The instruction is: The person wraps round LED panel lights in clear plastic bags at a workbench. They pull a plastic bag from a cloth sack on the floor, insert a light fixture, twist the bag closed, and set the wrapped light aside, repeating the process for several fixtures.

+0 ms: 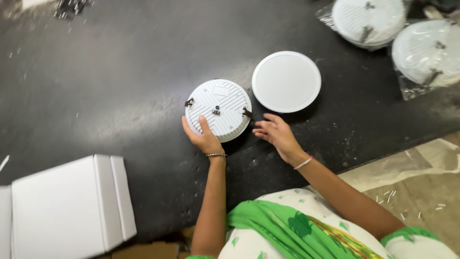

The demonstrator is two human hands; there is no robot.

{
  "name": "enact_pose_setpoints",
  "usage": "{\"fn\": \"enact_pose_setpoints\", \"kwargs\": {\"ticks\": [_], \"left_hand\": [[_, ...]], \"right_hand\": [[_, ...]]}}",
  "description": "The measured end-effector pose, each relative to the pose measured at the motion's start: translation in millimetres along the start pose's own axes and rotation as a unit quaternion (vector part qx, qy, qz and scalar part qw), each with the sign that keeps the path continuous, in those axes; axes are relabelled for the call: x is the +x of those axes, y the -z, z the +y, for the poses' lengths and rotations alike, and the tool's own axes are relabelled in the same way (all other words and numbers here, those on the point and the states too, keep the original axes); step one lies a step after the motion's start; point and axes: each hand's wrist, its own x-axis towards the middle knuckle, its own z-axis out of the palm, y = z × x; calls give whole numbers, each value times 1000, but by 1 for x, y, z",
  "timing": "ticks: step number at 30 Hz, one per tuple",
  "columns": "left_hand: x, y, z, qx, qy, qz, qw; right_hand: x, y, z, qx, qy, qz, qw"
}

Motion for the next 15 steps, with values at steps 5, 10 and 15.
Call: {"fn": "enact_pose_setpoints", "kwargs": {"ticks": [5,10,15], "left_hand": [[7,-31,-4,-12,-7,-16,1000],[11,-37,-17,3,1,-19,1000],[33,-15,-45,44,-35,-83,995]], "right_hand": [[15,48,-11,130,40,79,988],[59,64,-23,134,57,57,988],[58,75,-38,154,58,-2,986]]}}
